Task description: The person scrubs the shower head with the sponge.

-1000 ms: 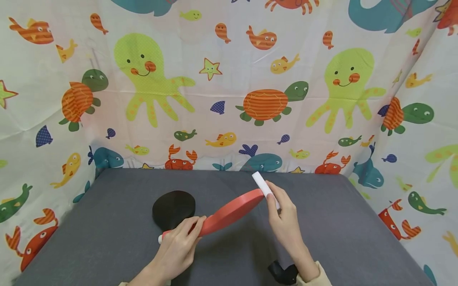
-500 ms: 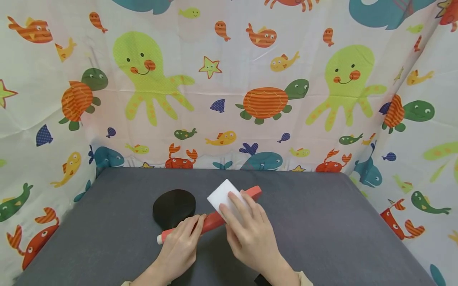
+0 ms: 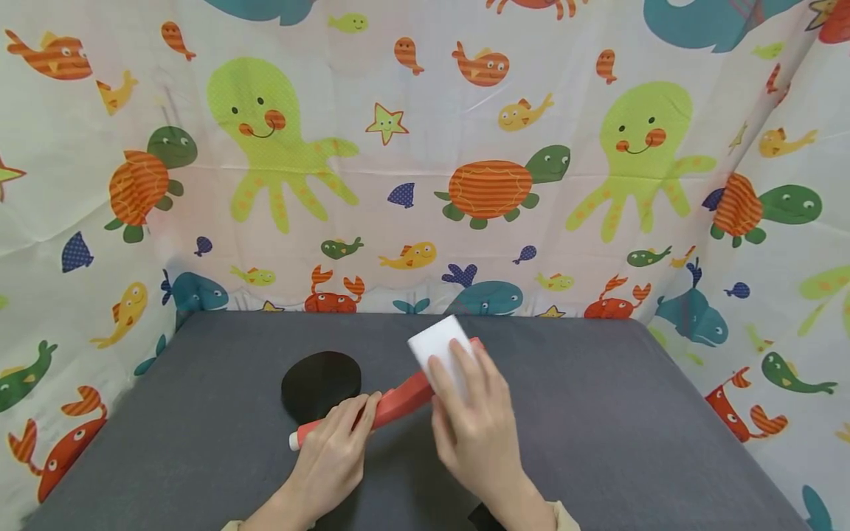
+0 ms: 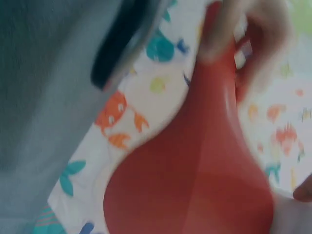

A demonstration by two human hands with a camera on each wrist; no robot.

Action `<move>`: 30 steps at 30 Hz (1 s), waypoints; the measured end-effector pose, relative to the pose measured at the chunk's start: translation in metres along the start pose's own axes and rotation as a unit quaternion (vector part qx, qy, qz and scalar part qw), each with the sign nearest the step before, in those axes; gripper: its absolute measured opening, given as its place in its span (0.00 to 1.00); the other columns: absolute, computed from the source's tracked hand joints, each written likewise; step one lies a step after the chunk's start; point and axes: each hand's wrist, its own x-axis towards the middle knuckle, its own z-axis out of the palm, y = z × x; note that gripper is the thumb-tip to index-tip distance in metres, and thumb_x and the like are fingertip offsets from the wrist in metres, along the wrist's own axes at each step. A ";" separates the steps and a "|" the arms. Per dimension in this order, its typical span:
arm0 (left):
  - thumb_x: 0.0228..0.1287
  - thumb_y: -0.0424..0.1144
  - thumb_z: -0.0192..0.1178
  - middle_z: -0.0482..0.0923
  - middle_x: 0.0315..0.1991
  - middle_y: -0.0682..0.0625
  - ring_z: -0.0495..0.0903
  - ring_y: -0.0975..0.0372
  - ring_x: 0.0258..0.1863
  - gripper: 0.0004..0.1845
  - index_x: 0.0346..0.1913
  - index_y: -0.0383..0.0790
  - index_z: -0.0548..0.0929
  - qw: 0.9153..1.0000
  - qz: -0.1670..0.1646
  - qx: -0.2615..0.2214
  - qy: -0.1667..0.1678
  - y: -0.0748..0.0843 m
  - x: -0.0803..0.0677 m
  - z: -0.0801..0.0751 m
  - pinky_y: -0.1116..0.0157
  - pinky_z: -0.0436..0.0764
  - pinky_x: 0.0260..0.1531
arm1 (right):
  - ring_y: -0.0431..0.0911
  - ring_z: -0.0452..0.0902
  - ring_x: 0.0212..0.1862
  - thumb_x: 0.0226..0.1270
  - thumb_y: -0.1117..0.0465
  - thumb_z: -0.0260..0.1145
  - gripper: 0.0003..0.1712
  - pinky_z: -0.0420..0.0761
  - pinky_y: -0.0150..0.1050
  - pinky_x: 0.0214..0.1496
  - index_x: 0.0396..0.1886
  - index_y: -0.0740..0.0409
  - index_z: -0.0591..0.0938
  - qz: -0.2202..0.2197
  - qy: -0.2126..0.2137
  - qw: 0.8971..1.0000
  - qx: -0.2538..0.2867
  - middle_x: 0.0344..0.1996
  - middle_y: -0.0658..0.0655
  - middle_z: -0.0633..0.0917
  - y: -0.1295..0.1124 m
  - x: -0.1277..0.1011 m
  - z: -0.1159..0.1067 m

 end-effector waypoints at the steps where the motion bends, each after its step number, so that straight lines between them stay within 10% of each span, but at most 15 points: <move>1: 0.58 0.28 0.30 0.74 0.38 0.42 0.74 0.55 0.35 0.25 0.50 0.27 0.76 1.000 0.002 0.003 0.006 0.000 0.000 0.000 0.64 0.78 0.34 | 0.66 0.68 0.54 0.67 0.58 0.48 0.21 0.70 0.58 0.44 0.52 0.62 0.79 -0.029 0.003 1.000 -0.007 0.55 0.68 0.75 -0.006 -0.001 0.003; 10: 0.57 0.27 0.29 0.73 0.36 0.43 0.73 0.57 0.31 0.25 0.46 0.27 0.78 0.999 0.016 0.014 0.024 -0.002 0.002 0.000 0.66 0.76 0.30 | 0.60 0.71 0.55 0.62 0.64 0.46 0.22 0.66 0.52 0.50 0.49 0.61 0.81 -0.138 -0.018 0.988 -0.070 0.54 0.64 0.77 -0.025 -0.013 0.017; 16: 0.63 0.30 0.31 0.74 0.39 0.43 0.75 0.55 0.35 0.24 0.51 0.28 0.76 1.000 0.008 -0.013 0.019 -0.001 0.000 -0.004 0.63 0.80 0.36 | 0.65 0.71 0.50 0.62 0.58 0.50 0.21 0.68 0.55 0.41 0.49 0.61 0.80 -0.048 0.049 0.997 -0.043 0.51 0.67 0.78 -0.004 0.002 0.001; 21: 0.63 0.31 0.53 0.76 0.41 0.44 0.79 0.56 0.37 0.16 0.53 0.30 0.77 0.992 -0.029 -0.116 0.049 -0.002 -0.002 -0.005 0.64 0.81 0.33 | 0.56 0.72 0.51 0.62 0.59 0.55 0.21 0.72 0.38 0.43 0.52 0.65 0.78 0.099 0.077 0.990 0.063 0.53 0.65 0.77 0.026 0.003 -0.012; 25: 0.58 0.33 0.64 0.76 0.45 0.44 0.80 0.57 0.37 0.21 0.54 0.30 0.76 0.957 -0.084 -0.267 0.075 0.001 0.000 -0.006 0.67 0.81 0.32 | 0.45 0.72 0.54 0.60 0.73 0.57 0.25 0.73 0.24 0.46 0.59 0.66 0.71 0.228 0.051 0.951 0.202 0.56 0.61 0.74 0.038 -0.001 -0.021; 30: 0.55 0.26 0.64 0.76 0.48 0.39 0.80 0.56 0.39 0.25 0.57 0.26 0.73 0.865 -0.150 -0.474 0.073 0.008 0.005 -0.009 0.66 0.81 0.33 | 0.42 0.76 0.49 0.64 0.76 0.50 0.25 0.78 0.30 0.42 0.62 0.68 0.63 0.327 0.045 0.868 0.372 0.55 0.56 0.71 0.030 -0.006 -0.019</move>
